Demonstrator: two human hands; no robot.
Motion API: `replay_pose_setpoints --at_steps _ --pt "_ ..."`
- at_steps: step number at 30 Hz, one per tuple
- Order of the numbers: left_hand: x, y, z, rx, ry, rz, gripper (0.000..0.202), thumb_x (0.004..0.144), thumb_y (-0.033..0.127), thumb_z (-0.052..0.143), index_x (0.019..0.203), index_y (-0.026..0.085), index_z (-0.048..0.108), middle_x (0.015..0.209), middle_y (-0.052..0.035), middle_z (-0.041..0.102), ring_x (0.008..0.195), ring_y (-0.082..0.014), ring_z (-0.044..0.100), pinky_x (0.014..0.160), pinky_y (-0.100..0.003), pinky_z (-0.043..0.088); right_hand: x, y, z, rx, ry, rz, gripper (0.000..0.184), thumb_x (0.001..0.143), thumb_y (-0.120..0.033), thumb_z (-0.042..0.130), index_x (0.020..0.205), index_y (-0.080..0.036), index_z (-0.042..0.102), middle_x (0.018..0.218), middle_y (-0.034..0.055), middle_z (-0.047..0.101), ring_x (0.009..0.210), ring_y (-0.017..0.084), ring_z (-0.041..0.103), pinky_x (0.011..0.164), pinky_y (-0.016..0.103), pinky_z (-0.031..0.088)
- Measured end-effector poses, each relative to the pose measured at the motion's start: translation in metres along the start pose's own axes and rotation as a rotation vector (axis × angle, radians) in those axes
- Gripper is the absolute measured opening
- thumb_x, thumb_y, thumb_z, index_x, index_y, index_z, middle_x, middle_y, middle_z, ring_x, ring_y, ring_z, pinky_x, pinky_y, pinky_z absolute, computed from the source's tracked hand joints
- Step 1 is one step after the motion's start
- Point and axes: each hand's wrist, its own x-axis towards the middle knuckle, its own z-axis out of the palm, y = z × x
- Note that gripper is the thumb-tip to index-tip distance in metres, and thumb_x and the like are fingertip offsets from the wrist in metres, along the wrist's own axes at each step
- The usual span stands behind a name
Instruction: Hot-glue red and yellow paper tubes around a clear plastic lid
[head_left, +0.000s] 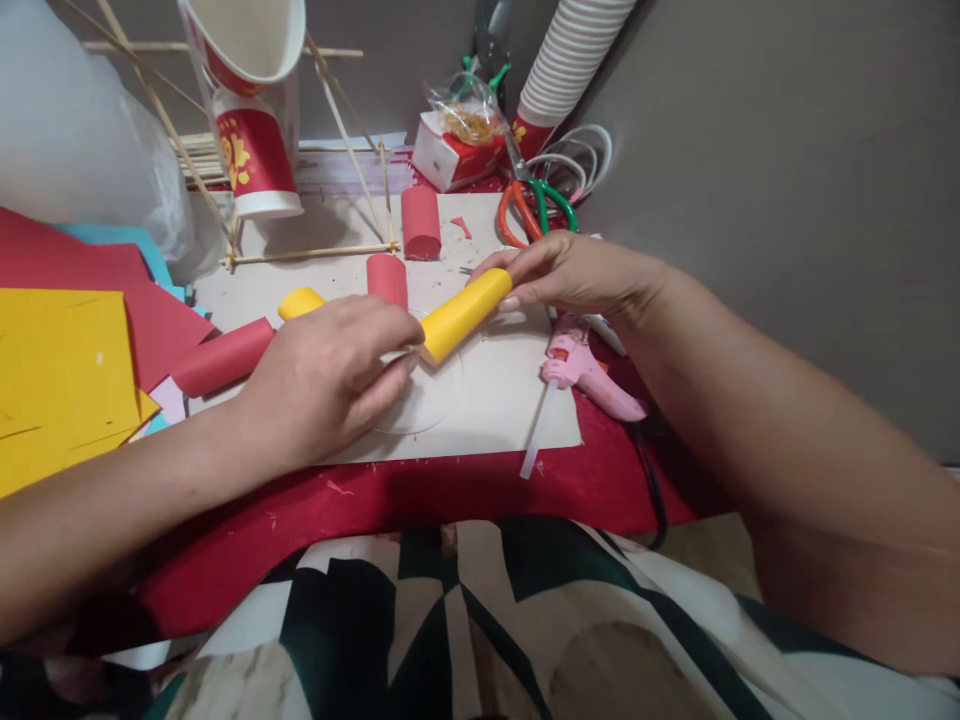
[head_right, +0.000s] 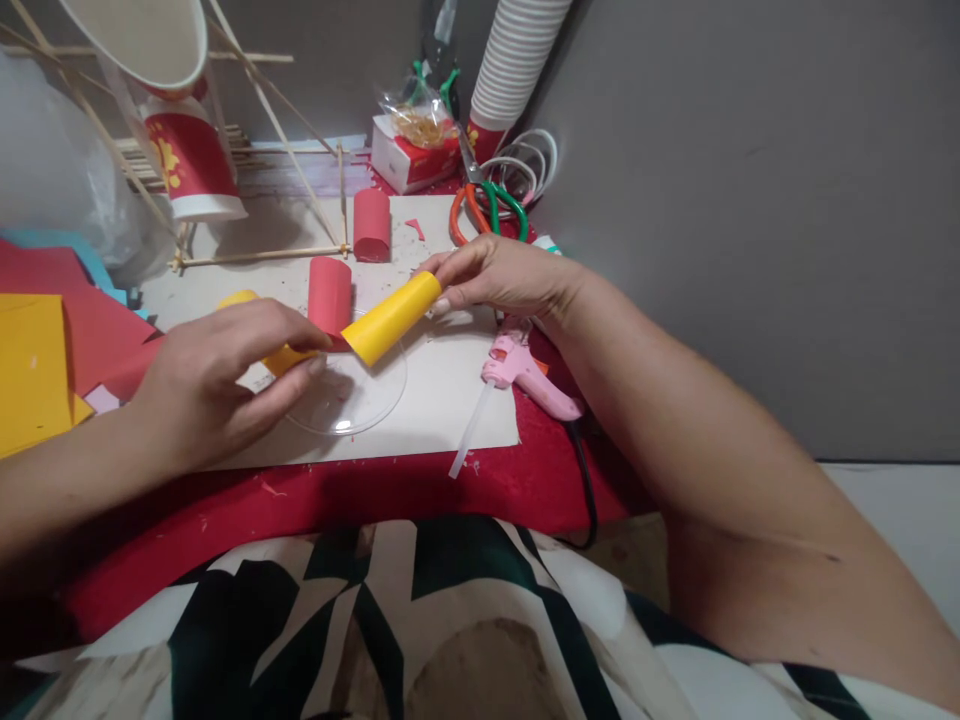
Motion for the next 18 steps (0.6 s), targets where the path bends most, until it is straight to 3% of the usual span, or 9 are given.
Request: replay_pose_setpoints --at_steps 8,18 --pt "0.015 -0.009 -0.002 -0.064 0.022 -0.128 0.019 0.097 0.029 0.053 0.097 0.024 0.071 0.093 -0.0022 0.076 0.084 -0.0201 0.071 0.079 -0.033 0.055 0.001 -0.004 0.002 0.013 -0.034 0.012 0.031 0.056 -0.049 0.095 0.077 -0.028 0.085 0.096 -0.0015 0.079 0.091 0.016 0.069 0.087 0.031 0.059" --pt "0.011 -0.015 0.006 -0.006 -0.009 0.008 0.018 0.099 0.026 0.053 0.1 0.019 0.07 0.094 -0.0078 0.075 0.086 -0.0232 0.069 0.076 -0.036 0.055 0.007 -0.001 0.003 0.012 -0.04 0.044 0.029 0.056 -0.045 0.095 0.076 -0.028 0.084 0.097 -0.0013 0.08 0.091 0.017 0.071 0.083 0.032 0.061"
